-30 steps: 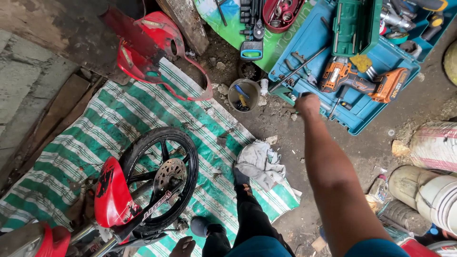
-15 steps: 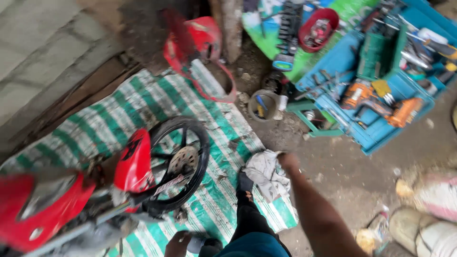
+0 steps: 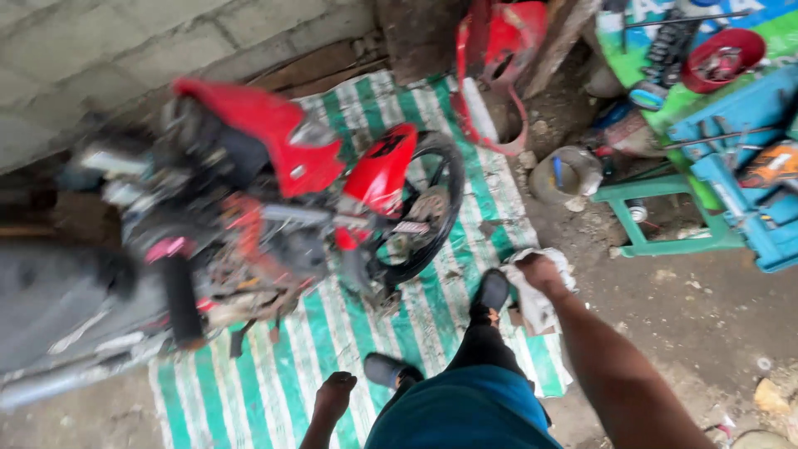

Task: Removing the motorcycle seat and using a screwdriver and pliers to adjust and repair the internal wiring and electrical components.

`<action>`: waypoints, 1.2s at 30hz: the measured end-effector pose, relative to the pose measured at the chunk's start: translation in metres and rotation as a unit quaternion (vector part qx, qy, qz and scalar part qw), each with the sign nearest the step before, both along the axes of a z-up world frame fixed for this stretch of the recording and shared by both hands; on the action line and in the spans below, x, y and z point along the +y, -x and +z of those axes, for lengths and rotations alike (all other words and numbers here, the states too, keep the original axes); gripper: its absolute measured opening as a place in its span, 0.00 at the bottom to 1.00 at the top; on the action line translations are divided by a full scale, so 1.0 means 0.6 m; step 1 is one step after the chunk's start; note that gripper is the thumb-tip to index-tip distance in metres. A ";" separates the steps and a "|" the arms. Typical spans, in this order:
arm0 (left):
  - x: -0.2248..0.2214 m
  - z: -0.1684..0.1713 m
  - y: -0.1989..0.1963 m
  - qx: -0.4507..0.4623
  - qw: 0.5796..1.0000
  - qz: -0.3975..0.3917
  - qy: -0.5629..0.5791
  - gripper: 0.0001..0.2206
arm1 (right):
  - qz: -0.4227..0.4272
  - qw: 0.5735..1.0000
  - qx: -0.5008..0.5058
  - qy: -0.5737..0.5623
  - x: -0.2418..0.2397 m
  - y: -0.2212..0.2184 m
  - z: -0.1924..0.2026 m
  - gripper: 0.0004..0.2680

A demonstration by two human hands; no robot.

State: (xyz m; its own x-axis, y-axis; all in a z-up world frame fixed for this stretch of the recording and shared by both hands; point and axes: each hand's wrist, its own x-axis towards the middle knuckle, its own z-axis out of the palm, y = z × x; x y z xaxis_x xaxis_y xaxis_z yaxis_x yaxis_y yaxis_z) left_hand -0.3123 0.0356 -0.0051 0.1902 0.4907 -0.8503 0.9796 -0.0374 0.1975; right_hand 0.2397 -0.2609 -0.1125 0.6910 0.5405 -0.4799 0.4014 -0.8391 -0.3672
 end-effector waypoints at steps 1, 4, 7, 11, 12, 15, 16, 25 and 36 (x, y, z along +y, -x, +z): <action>0.005 -0.001 0.052 0.001 0.998 0.063 -0.003 0.25 | -0.041 0.999 0.003 0.032 0.003 0.026 0.045 0.21; 0.015 -0.005 0.205 0.000 0.986 0.169 -0.010 0.24 | -0.051 0.994 0.008 0.098 0.027 0.105 0.088 0.24; 0.003 -0.005 0.353 0.008 0.980 0.199 -0.011 0.25 | 0.005 0.989 0.007 0.145 0.029 0.174 0.001 0.30; -0.010 -0.028 0.500 0.015 0.967 0.254 -0.021 0.28 | 0.030 0.963 0.095 0.250 0.173 0.314 0.083 0.33; -0.011 -0.029 0.512 0.012 0.962 0.272 -0.019 0.28 | 0.047 0.963 0.087 0.252 0.219 0.335 0.104 0.33; 0.007 -0.029 0.509 -0.033 0.961 0.274 -0.032 0.26 | 0.038 0.969 0.117 0.215 0.360 0.397 0.168 0.33; 0.018 -0.021 0.495 -0.071 0.938 0.339 -0.014 0.22 | 0.071 0.969 0.136 0.194 0.403 0.422 0.192 0.31; 0.335 0.058 0.434 -0.243 0.873 0.413 -0.090 0.19 | 0.186 0.896 0.373 0.152 0.773 0.660 0.243 0.36; 0.910 0.228 0.416 -0.345 0.750 0.176 -0.536 0.13 | 0.013 0.884 0.451 -0.123 1.162 0.819 0.211 0.12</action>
State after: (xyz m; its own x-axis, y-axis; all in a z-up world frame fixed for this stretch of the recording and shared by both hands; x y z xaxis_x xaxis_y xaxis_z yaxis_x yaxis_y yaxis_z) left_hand -0.5617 0.5814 0.1319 0.1019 0.9456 0.3088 0.6444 -0.2993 0.7037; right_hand -0.2516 0.4364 0.0144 0.0742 0.7155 -0.6946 -0.1297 -0.6837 -0.7181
